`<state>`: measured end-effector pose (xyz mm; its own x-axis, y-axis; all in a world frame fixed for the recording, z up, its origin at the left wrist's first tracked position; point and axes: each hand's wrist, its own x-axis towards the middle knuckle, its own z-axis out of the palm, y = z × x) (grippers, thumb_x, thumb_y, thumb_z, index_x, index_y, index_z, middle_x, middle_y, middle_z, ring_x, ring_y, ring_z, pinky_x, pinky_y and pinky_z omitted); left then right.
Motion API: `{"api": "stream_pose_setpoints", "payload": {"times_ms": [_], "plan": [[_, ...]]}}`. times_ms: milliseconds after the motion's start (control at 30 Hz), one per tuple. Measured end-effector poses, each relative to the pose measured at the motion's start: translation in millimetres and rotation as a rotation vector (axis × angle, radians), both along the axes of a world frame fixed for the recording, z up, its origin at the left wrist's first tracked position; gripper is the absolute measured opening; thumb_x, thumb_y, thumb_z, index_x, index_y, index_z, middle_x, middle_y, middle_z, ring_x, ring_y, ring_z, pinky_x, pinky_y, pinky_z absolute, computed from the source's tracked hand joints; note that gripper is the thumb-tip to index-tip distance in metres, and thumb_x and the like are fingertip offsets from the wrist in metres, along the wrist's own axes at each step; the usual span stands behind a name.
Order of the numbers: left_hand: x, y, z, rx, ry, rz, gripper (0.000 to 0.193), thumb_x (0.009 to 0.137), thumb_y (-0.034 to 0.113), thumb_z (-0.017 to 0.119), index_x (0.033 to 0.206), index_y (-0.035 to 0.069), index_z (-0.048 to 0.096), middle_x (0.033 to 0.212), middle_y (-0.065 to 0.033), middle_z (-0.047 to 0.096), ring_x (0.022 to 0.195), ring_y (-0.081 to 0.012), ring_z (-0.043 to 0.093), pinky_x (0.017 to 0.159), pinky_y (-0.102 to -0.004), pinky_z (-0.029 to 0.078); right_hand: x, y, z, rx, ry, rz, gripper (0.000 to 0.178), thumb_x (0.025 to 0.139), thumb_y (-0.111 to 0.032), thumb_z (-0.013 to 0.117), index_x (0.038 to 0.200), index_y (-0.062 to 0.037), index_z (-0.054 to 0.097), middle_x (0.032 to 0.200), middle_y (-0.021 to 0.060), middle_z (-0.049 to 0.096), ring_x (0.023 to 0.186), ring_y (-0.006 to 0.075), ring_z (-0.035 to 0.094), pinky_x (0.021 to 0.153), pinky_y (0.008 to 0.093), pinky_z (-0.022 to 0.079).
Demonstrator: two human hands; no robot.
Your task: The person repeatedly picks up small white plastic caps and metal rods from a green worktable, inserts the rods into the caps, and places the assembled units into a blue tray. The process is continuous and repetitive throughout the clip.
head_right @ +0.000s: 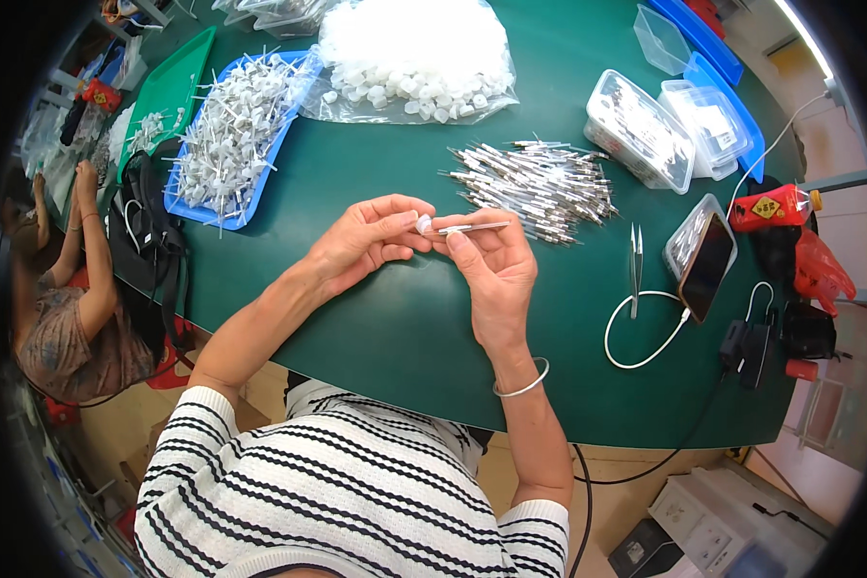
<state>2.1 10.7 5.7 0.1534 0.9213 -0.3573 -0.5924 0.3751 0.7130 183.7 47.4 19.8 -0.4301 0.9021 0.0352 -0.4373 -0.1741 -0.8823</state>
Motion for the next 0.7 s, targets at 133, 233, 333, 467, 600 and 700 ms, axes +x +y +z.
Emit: {"api": "stream_pose_setpoints", "payload": {"times_ms": [133, 233, 333, 467, 600, 700], "plan": [[-0.6, 2.0, 0.5, -0.011, -0.041, 0.004, 0.027, 0.095, 0.019, 0.057, 0.114, 0.001, 0.059, 0.094, -0.0076, 0.066, 0.083, -0.0128, 0.066, 0.072, -0.0209, 0.055, 3.3, 2.5, -0.4, 0.083, -0.047, -0.052, 0.016, 0.089, 0.003, 0.058, 0.103, -0.0008, 0.051, 0.101, 0.0153, 0.064, 0.093, 0.02, 0.065, 0.084, 0.0312, 0.053], [1.1, 1.5, -1.0, -0.044, -0.069, -0.029, 0.028, 0.096, 0.022, 0.056, 0.112, -0.001, 0.059, 0.092, -0.0066, 0.065, 0.081, -0.0118, 0.065, 0.071, -0.0207, 0.055, 1.6, 1.0, -2.9, 0.102, -0.044, -0.066, 0.015, 0.089, 0.003, 0.06, 0.101, 0.0, 0.051, 0.101, 0.0136, 0.063, 0.093, 0.0183, 0.064, 0.084, 0.0291, 0.052], [0.6, 1.9, -7.5, -0.021, -0.117, -0.06, 0.028, 0.096, 0.023, 0.055, 0.11, -0.002, 0.058, 0.092, -0.0065, 0.065, 0.079, -0.0108, 0.065, 0.07, -0.0205, 0.055, 0.0, -0.6, -5.4, 0.092, -0.037, -0.05, 0.015, 0.088, 0.003, 0.06, 0.099, 0.0007, 0.051, 0.1, 0.0123, 0.063, 0.092, 0.017, 0.064, 0.083, 0.0278, 0.052], [2.6, 2.1, -7.3, -0.013, -0.101, -0.048, 0.027, 0.095, 0.023, 0.056, 0.106, -0.002, 0.06, 0.092, -0.007, 0.065, 0.077, -0.0113, 0.065, 0.069, -0.0199, 0.056, -1.2, -2.0, -4.0, 0.085, -0.035, -0.049, 0.014, 0.089, 0.002, 0.06, 0.099, 0.0009, 0.051, 0.1, 0.012, 0.063, 0.092, 0.0163, 0.064, 0.082, 0.0267, 0.052], [4.6, 0.8, -5.3, -0.026, -0.029, -0.008, 0.024, 0.094, 0.022, 0.059, 0.102, -0.001, 0.062, 0.093, -0.0087, 0.066, 0.079, -0.0127, 0.066, 0.068, -0.0197, 0.056, -3.2, -4.8, -3.7, 0.083, -0.059, -0.067, 0.014, 0.089, 0.002, 0.06, 0.099, 0.0007, 0.05, 0.1, 0.0118, 0.063, 0.092, 0.016, 0.064, 0.082, 0.0255, 0.051], [5.1, 0.0, -4.6, -0.008, 0.031, 0.038, 0.023, 0.093, 0.021, 0.06, 0.1, 0.0, 0.063, 0.092, -0.0097, 0.068, 0.082, -0.0141, 0.067, 0.067, -0.0199, 0.056, -2.0, -3.8, -6.8, 0.117, -0.088, -0.082, 0.014, 0.089, 0.003, 0.06, 0.099, 0.0005, 0.05, 0.1, 0.0118, 0.063, 0.093, 0.0164, 0.065, 0.081, 0.0251, 0.051]]}}
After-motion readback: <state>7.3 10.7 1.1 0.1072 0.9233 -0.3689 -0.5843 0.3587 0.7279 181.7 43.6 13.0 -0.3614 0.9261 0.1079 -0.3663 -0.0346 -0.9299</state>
